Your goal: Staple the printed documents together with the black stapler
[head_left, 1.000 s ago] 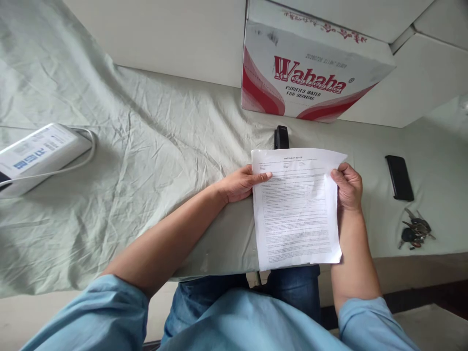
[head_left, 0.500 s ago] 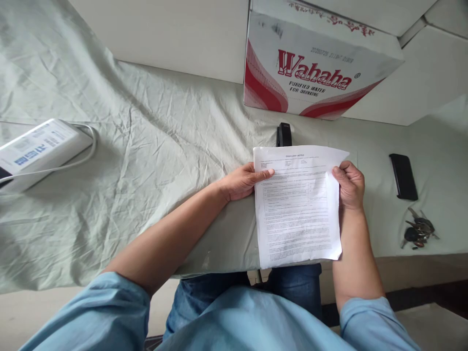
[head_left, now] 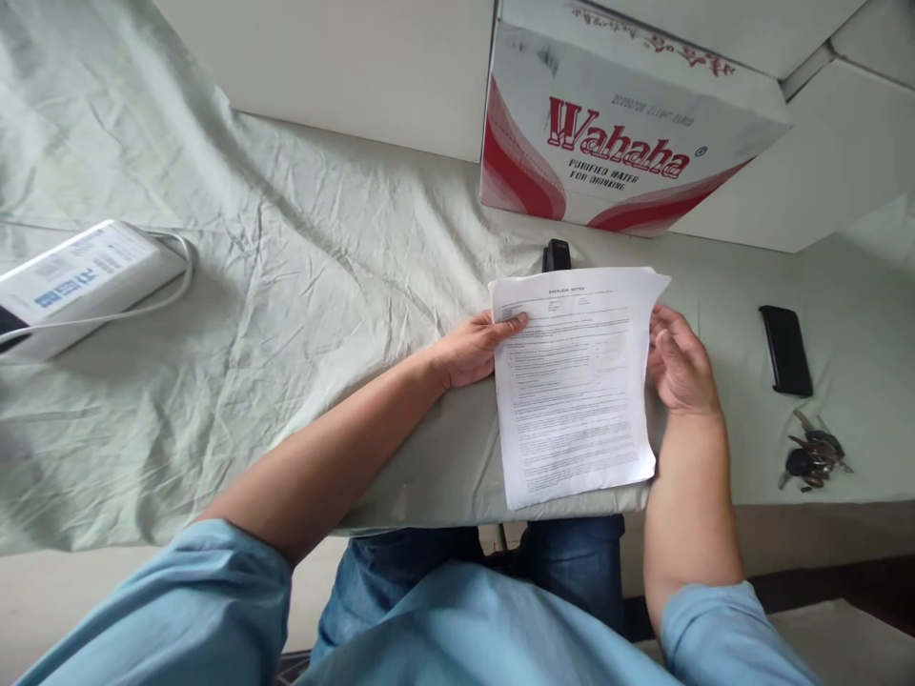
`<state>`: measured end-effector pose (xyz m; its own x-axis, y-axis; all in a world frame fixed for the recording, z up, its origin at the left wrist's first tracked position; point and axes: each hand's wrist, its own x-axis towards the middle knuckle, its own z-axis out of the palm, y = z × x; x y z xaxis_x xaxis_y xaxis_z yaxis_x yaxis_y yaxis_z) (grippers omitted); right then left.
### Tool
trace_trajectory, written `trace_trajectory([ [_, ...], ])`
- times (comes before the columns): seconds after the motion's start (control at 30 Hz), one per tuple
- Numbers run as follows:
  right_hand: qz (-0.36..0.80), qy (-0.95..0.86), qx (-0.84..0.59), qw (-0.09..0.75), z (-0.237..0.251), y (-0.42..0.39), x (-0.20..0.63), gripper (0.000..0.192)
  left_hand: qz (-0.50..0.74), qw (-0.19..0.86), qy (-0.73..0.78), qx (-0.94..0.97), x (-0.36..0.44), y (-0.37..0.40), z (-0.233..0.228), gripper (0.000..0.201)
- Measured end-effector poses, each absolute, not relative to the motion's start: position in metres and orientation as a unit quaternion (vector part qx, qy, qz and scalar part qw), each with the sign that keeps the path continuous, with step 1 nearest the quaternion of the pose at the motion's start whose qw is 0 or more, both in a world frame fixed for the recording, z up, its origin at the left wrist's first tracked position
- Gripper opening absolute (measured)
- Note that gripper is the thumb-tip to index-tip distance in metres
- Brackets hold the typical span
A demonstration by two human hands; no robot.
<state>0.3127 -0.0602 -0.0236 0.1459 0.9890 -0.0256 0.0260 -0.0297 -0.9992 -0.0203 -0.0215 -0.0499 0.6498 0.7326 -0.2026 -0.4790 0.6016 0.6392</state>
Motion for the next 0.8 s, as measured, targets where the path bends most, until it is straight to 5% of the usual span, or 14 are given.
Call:
trace_trajectory([
  [0.2,0.573,-0.426,-0.587,0.382,0.000,-0.124,0.349,0.084,0.413,0.838,0.254,0.251,-0.020,-0.017,-0.054,0.037],
  [0.33,0.543,-0.370,-0.584,0.477,-0.008,-0.170,0.335,0.094,0.471,0.813,0.255,0.228,-0.019,-0.012,-0.052,0.039],
  [0.5,0.544,-0.316,-0.542,0.557,-0.017,-0.178,0.275,0.080,0.476,0.814,0.225,0.245,-0.009,-0.022,-0.036,0.041],
  [0.63,0.429,-0.304,-0.562,0.639,-0.005,-0.154,0.256,0.058,0.475,0.798,0.227,0.294,-0.020,-0.032,-0.011,0.044],
  [0.8,0.299,-0.454,-0.520,0.659,0.032,-0.139,0.282,0.058,0.464,0.717,0.247,0.459,-0.091,-0.022,0.013,0.037],
])
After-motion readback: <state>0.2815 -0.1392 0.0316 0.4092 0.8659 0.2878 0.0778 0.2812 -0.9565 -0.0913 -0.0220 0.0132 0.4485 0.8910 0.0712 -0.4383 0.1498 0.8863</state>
